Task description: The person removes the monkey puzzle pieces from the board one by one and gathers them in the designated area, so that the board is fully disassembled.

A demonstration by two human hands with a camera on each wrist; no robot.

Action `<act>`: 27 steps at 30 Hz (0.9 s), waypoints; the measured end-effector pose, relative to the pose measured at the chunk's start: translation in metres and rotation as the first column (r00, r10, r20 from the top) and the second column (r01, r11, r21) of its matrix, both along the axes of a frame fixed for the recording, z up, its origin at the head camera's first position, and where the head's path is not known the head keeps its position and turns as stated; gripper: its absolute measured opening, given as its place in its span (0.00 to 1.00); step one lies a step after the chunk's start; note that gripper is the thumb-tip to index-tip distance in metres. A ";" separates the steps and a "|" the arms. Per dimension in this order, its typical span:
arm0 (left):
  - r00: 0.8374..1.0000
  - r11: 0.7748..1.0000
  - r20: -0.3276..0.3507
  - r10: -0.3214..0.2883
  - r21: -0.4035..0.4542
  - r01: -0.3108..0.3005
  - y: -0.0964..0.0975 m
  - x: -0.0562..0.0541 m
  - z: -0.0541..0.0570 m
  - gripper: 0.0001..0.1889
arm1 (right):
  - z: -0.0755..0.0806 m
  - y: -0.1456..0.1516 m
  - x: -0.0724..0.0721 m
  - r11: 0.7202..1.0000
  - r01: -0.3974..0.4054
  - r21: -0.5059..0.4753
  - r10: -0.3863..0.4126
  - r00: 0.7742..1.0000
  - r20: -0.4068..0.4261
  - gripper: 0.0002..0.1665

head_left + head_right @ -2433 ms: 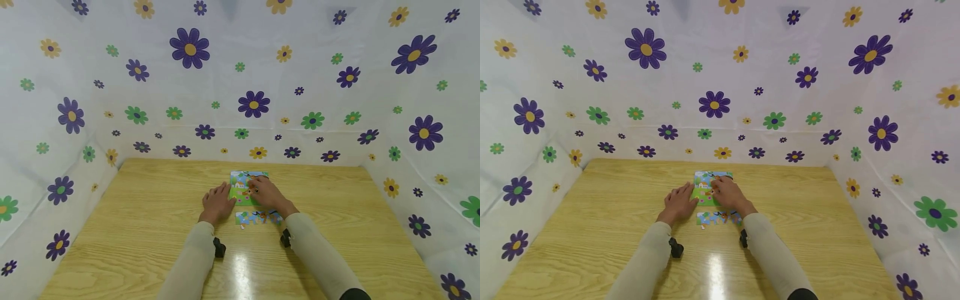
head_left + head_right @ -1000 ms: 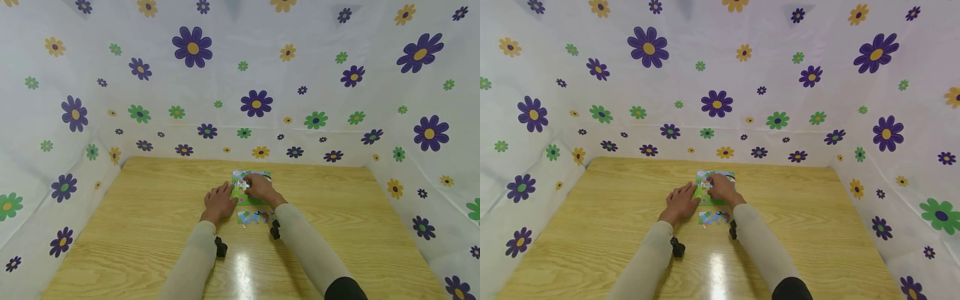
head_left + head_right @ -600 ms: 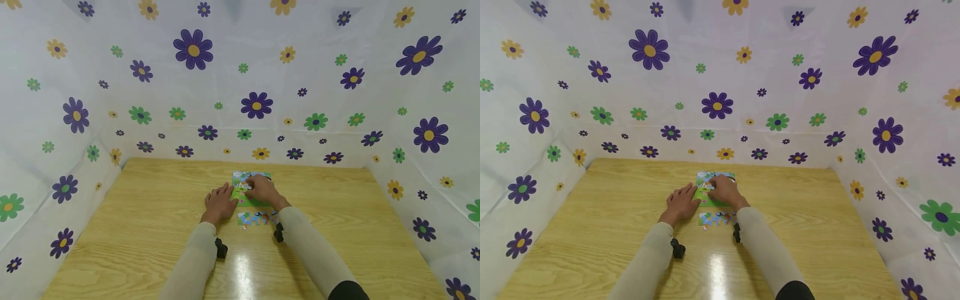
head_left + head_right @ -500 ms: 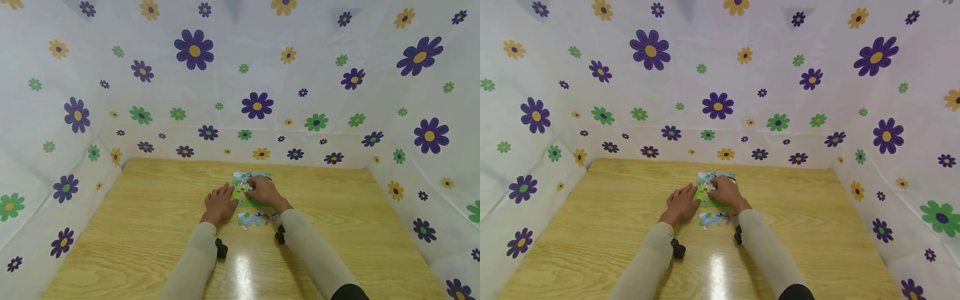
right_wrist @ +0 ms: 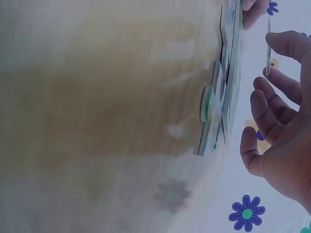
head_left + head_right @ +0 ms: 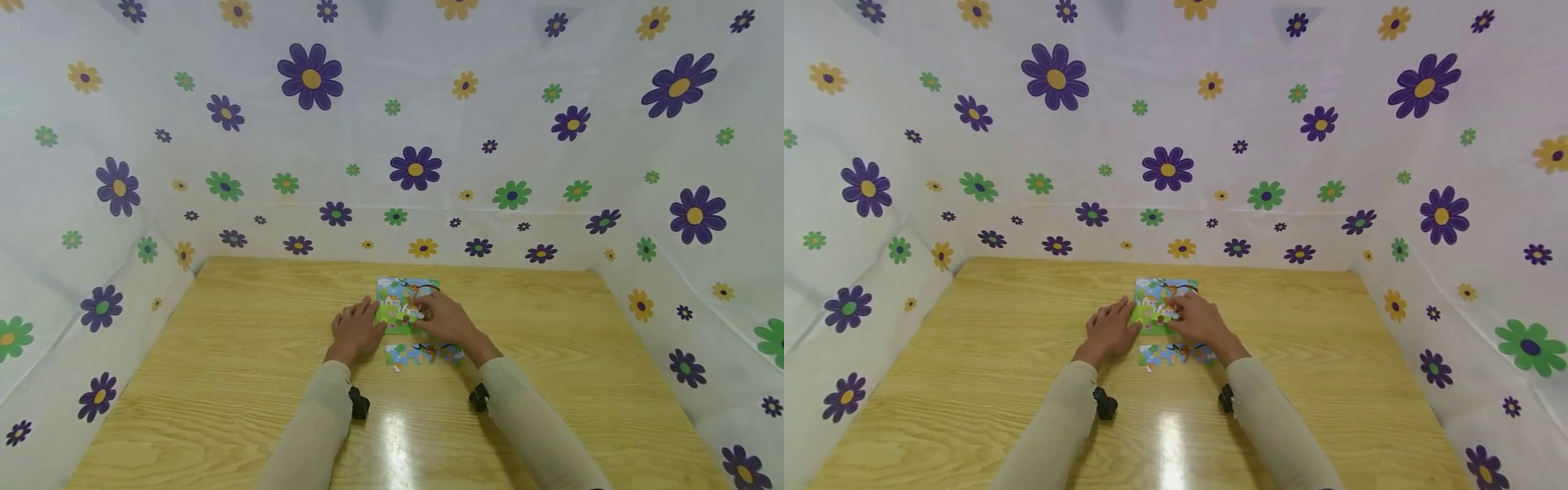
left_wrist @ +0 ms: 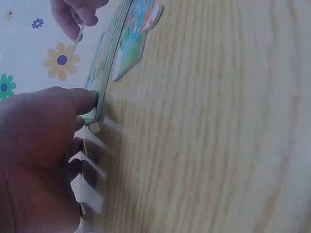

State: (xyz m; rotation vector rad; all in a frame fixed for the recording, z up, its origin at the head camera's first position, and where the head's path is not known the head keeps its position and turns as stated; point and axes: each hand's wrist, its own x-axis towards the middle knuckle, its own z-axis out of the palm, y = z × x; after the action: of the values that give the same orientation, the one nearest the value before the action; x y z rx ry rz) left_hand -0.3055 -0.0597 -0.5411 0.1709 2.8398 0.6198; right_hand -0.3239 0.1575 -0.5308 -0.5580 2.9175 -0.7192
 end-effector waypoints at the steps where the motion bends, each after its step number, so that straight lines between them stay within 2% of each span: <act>1: 1.000 1.000 -0.001 -0.001 0.000 0.001 0.000 0.000 0.000 0.29 | 0.001 0.001 0.003 1.000 -0.004 0.001 0.004 1.000 0.001 0.25; 5: 1.000 1.000 -0.008 0.006 0.005 -0.006 0.001 0.000 -0.002 0.29 | 0.004 0.002 0.018 1.000 -0.030 -0.006 0.030 1.000 0.006 0.25; 10: 1.000 1.000 -0.021 -0.001 0.005 0.001 0.002 0.002 -0.003 0.29 | 0.003 0.003 0.037 0.992 -0.113 0.050 0.115 0.992 -0.043 0.24; 14: 0.999 1.000 -0.035 -0.003 0.006 0.003 0.002 0.003 -0.003 0.29 | 0.001 0.005 0.049 0.980 -0.181 0.081 0.188 0.977 -0.098 0.21; 23: 0.999 1.000 -0.040 -0.001 0.002 0.001 0.001 0.003 -0.004 0.28 | 0.004 0.006 0.069 0.971 -0.222 0.092 0.229 0.971 -0.069 0.21; 27: 0.999 1.000 -0.042 -0.002 0.005 0.002 0.001 0.003 -0.004 0.29 | 0.006 0.003 0.079 0.956 -0.267 0.122 0.277 0.958 -0.069 0.21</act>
State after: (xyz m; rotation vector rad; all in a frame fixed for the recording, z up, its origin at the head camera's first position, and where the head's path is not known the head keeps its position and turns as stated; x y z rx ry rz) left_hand -0.3020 -0.0591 -0.5452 0.1897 2.8789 0.6297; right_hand -0.2452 0.1601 -0.5253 -0.9759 2.8494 -0.5051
